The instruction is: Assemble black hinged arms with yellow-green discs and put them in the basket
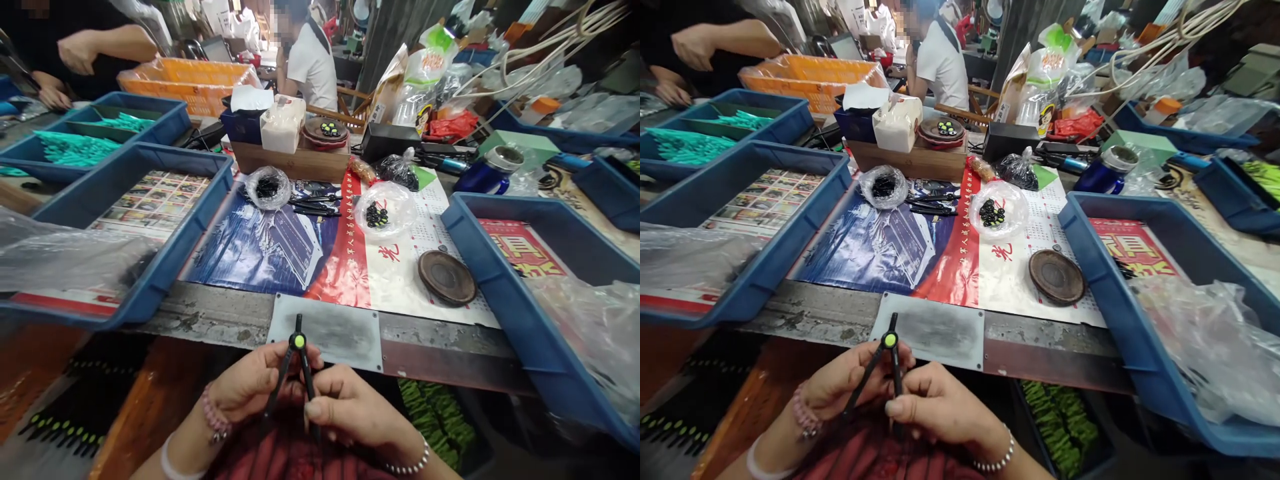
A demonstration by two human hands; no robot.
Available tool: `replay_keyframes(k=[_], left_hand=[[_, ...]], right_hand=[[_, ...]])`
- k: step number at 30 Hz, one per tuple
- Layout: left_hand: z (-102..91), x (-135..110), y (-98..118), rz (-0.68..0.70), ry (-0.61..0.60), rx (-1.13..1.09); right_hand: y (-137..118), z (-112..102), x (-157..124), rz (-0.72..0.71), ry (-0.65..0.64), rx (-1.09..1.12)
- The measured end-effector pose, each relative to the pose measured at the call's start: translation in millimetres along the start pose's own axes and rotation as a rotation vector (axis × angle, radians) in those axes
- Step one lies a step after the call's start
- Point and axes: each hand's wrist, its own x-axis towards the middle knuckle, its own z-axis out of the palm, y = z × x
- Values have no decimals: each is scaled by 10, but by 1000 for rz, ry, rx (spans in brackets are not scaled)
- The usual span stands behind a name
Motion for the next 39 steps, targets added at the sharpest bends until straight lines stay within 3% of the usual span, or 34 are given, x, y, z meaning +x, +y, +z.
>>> replay_keyframes(k=[5, 8, 10, 12, 15, 19, 23, 27, 32, 36, 39], left_hand=[[145, 62, -51, 87, 168, -1], [223, 41, -91, 199, 320, 152], [262, 13, -131, 319, 420, 430], [290, -18, -179, 433, 504, 729], [319, -63, -250, 541, 586, 951], [355, -104, -294, 578, 560, 980], [377, -108, -304, 579, 572, 948], [363, -76, -315, 570, 576, 917], [305, -58, -315, 530, 591, 859], [297, -31, -290, 473, 674, 495], [325, 17, -277, 467, 746, 136]], right_hand=[[75, 128, 100, -8, 76, 52], [-4, 111, 82, -163, 313, -322], [-80, 95, 72, -346, 535, -665], [-147, 102, 92, -492, 672, -947], [-206, 148, 175, -610, 732, -1281], [-228, 213, 278, -647, 762, -1530], [-184, 250, 327, -637, 797, -1541], [-130, 266, 366, -529, 824, -1386], [-198, 205, 309, -261, 587, -947], [-184, 192, 238, -236, 379, -868], [-82, 234, 252, -290, 346, -911]])
